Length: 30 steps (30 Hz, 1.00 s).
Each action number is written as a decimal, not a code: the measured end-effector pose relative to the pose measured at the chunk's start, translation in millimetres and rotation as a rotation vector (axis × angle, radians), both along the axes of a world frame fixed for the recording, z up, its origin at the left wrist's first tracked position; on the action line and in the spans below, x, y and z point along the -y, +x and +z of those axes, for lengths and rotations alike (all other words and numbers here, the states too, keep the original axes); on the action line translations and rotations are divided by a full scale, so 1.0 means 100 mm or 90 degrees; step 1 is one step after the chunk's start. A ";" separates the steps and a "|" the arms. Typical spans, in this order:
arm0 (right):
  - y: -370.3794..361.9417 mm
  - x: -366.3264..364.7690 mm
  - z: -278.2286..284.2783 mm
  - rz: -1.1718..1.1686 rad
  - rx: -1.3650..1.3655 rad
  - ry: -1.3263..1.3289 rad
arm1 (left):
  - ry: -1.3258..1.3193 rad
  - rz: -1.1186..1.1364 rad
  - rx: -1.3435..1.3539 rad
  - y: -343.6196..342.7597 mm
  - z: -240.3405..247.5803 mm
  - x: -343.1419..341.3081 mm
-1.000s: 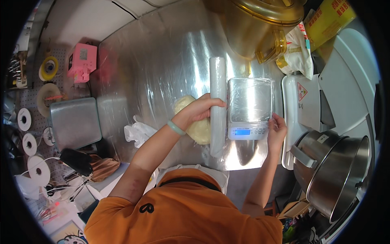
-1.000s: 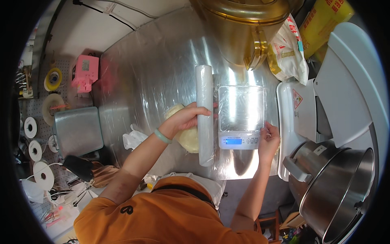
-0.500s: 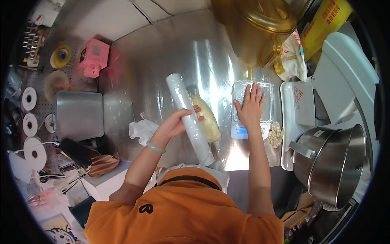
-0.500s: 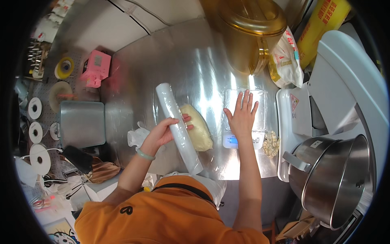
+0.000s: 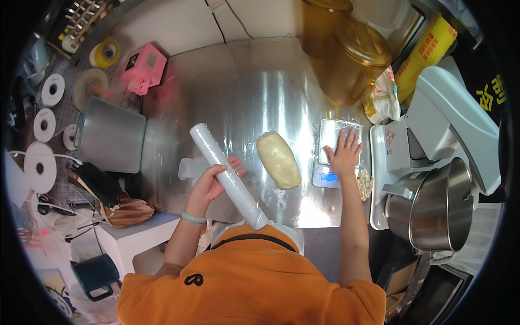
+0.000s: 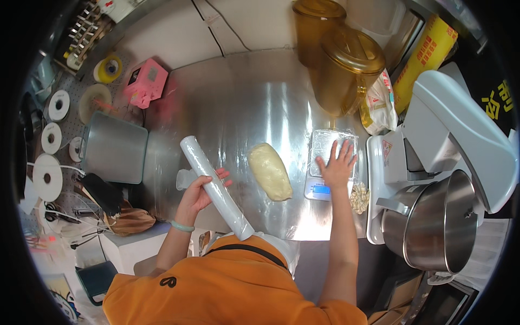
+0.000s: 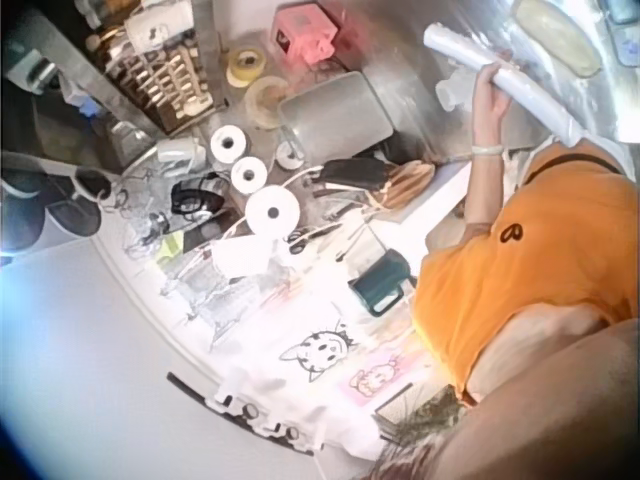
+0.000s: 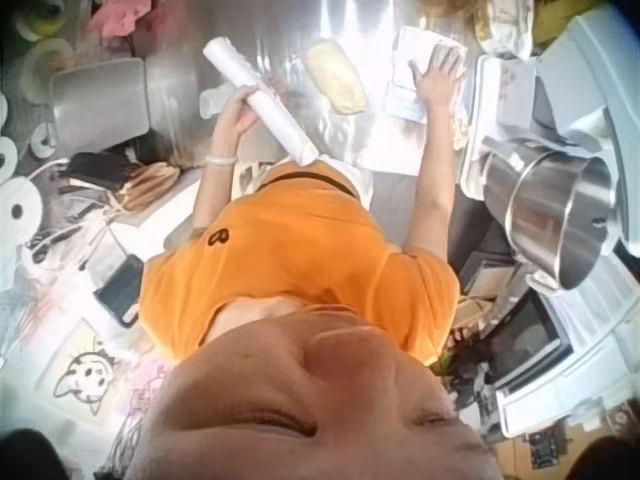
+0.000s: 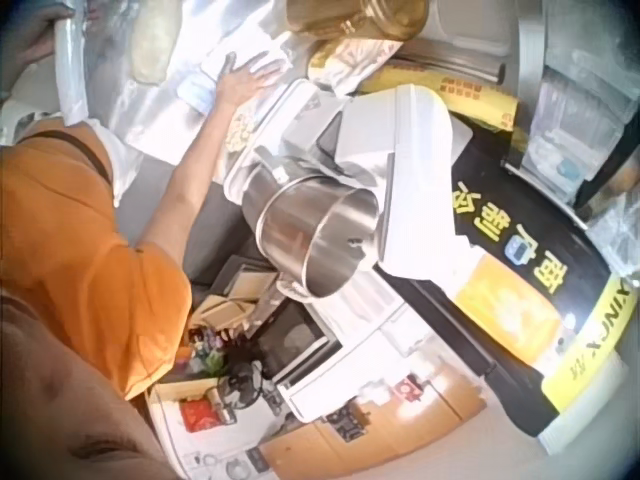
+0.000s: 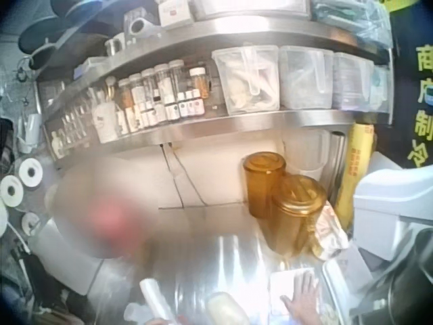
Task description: The person takes dough from a refrigerator, places it on a metal counter, and prepares to wrap it in plastic film. The person retrieves plastic film from a shelf, uses a digital scale to weigh dough, and puts on disposable gloves.
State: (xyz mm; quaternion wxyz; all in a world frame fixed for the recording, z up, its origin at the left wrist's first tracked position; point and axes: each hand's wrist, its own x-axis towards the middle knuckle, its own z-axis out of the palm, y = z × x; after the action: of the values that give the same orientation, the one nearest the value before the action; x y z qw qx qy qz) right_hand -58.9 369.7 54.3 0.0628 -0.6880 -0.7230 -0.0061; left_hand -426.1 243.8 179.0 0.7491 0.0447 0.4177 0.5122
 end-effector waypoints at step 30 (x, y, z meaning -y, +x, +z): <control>-2.87 0.53 5.03 0.547 -0.182 0.767 | 0.777 0.082 -0.374 -0.58 1.96 0.52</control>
State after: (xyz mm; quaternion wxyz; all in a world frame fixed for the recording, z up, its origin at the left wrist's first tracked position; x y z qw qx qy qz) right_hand -346.1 316.3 557.6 0.5184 -0.1859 -0.7841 -0.2862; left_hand -484.0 192.0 374.9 0.4134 0.5716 0.2415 0.6664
